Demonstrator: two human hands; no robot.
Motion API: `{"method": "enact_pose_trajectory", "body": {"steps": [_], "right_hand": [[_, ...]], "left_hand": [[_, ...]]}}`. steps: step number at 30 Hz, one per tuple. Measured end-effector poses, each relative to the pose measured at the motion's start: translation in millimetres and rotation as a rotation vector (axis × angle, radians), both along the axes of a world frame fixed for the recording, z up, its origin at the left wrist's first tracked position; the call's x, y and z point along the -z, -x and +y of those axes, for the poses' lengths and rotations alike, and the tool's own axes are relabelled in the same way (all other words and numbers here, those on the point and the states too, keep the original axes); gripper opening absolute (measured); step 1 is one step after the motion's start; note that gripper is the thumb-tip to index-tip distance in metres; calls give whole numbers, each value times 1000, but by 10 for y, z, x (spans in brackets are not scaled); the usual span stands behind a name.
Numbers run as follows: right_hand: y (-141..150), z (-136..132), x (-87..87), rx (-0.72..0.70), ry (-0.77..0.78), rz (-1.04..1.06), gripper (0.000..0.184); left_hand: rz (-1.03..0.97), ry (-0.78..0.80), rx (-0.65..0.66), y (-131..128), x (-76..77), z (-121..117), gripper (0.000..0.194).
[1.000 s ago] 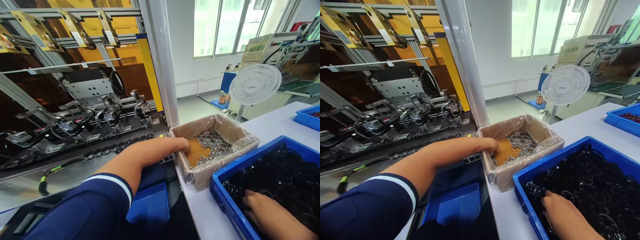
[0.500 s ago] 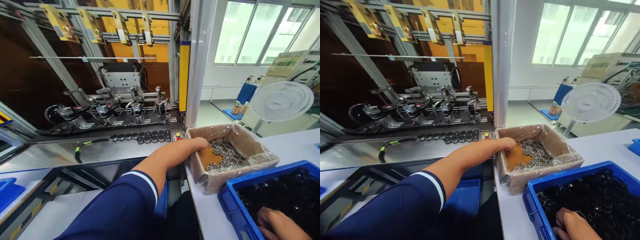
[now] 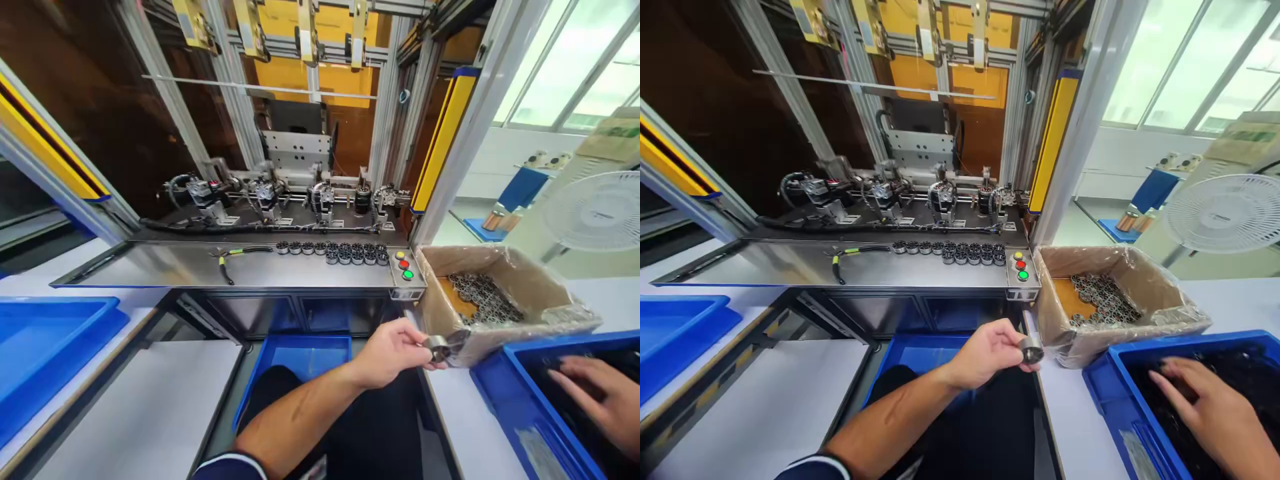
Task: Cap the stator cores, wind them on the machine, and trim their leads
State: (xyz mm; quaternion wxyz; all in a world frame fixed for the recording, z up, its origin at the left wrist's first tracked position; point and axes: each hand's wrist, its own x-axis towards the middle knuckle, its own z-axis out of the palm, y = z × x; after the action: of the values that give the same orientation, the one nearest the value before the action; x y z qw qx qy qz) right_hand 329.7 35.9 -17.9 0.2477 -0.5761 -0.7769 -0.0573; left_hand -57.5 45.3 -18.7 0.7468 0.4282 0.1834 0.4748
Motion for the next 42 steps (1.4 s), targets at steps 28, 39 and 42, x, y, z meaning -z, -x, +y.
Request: {"method": "enact_pose_trajectory", "body": {"steps": [28,39,42], "right_hand": [[1810,-697,-407,-395,-118,321,43],[1799,-681,-397,-448,-144,220,46],[1773,-666,-384,-516,-155,144,56]], "left_hand": [[2,23,74,-147,-1,-338,58],[-39,197,203,-197,-33,-344,53],[-45,174,175,-177,-29,-353,53]]}}
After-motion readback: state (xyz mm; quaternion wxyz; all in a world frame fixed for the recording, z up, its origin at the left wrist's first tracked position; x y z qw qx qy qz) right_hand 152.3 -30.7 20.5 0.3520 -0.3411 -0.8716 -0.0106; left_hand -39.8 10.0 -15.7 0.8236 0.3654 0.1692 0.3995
